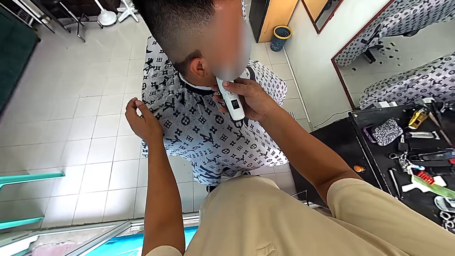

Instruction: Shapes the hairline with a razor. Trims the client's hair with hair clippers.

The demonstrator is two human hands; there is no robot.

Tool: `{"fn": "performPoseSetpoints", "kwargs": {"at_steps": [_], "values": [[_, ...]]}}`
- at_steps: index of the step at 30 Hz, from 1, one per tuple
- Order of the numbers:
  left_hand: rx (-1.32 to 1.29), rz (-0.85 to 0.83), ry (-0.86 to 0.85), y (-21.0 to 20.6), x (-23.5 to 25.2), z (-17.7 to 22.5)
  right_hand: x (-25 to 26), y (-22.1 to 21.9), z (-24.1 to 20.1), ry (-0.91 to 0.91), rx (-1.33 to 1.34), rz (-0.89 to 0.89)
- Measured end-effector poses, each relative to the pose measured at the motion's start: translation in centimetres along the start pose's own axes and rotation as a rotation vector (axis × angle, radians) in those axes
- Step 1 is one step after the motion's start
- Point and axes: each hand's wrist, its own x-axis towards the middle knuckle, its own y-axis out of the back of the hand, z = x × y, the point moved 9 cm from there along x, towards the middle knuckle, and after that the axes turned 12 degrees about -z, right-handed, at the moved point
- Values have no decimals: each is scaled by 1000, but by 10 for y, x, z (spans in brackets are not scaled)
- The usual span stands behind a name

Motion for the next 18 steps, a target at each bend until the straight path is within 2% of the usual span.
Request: {"fn": "performPoseSetpoints", "kwargs": {"at_steps": [4, 10, 18], "values": [[5, 3, -11, 1, -1, 0, 0, -1, -7, 109, -56, 13], [-2, 2, -20, 1, -1, 1, 4, 16, 35, -106, 8, -26], [1, -15, -1, 0, -1, 4, 2, 13, 25, -28, 45, -35]]}}
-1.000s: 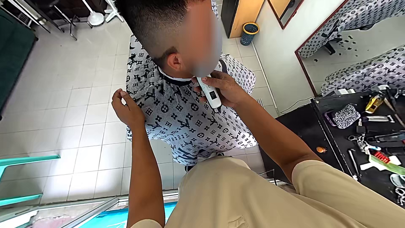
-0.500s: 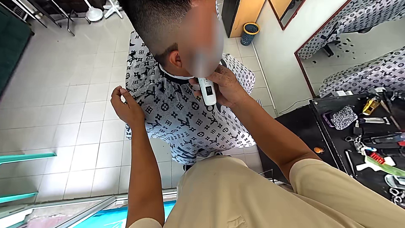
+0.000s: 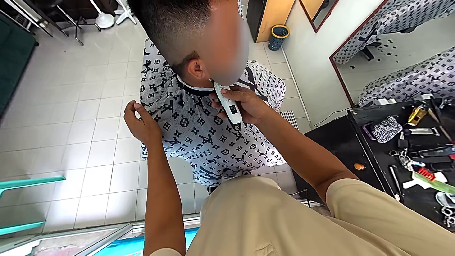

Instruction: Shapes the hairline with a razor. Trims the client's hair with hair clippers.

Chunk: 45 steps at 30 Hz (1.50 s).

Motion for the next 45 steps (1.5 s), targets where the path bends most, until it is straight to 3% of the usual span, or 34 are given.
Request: {"fn": "performPoseSetpoints", "kwargs": {"at_steps": [3, 9, 22, 30, 40, 45], "values": [[2, 3, 4, 0, 0, -1, 0, 0, -4, 46, -47, -5], [9, 1, 8, -1, 0, 0, -5, 15, 16, -147, -100, -14], [18, -6, -12, -1, 1, -1, -4, 27, 2, -34, -96, -22], [21, -9, 0, -2, 1, 1, 4, 13, 19, -65, -58, 32], [25, 0, -7, -1, 0, 1, 7, 3, 13, 73, -170, 95], [15, 6, -8, -1, 0, 2, 12, 2, 31, -24, -127, 147]]}}
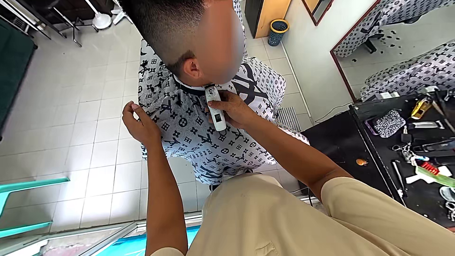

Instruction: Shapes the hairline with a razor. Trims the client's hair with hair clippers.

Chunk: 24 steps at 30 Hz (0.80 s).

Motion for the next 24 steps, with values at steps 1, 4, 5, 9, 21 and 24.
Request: {"fn": "performPoseSetpoints", "kwargs": {"at_steps": [1, 4, 5, 9, 21, 24], "values": [[-3, 1, 0, 0, 0, 0, 2, 0, 1, 8, -6, 20], [-10, 3, 8, 1, -1, -1, 3, -2, -4, 119, -135, 75], [-11, 4, 10, 1, -1, -1, 2, -2, -7, 150, -184, 85], [3, -16, -8, 1, 0, 1, 1, -1, -7, 151, -172, 72], [3, -9, -4, 1, -1, 1, -3, 6, -14, 136, -313, 64], [7, -6, 6, 1, -1, 2, -3, 7, -13, 128, -359, 60]]}}
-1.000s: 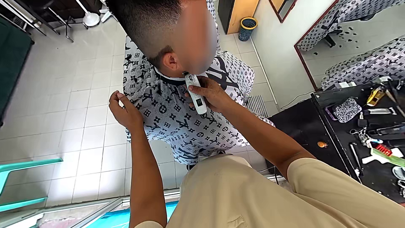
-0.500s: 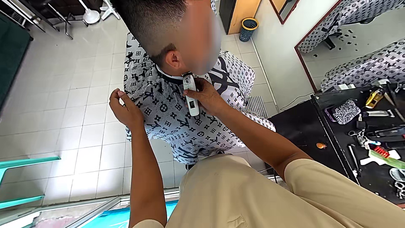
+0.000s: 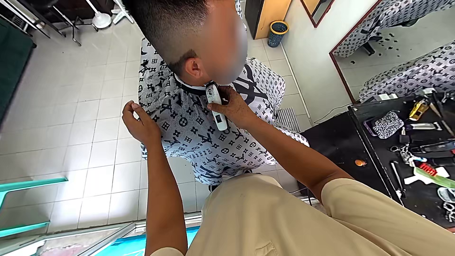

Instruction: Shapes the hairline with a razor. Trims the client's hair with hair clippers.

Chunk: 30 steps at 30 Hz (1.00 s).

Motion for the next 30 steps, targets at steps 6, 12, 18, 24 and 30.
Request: {"fn": "performPoseSetpoints", "kwargs": {"at_steps": [6, 12, 18, 24, 30], "values": [[-11, 9, -2, 0, 0, -2, -3, 4, -9, 53, -28, 0], [-5, 3, 2, 0, 0, -2, -5, 12, -8, -11, 182, -74], [-15, -5, 3, -1, 1, -2, -9, 19, -7, -93, 307, -144], [-6, 0, 5, -1, 1, -3, -9, 27, -9, -103, 329, -200], [-11, 4, 3, -1, 2, -5, -11, 28, -15, -55, 443, -235]]}}
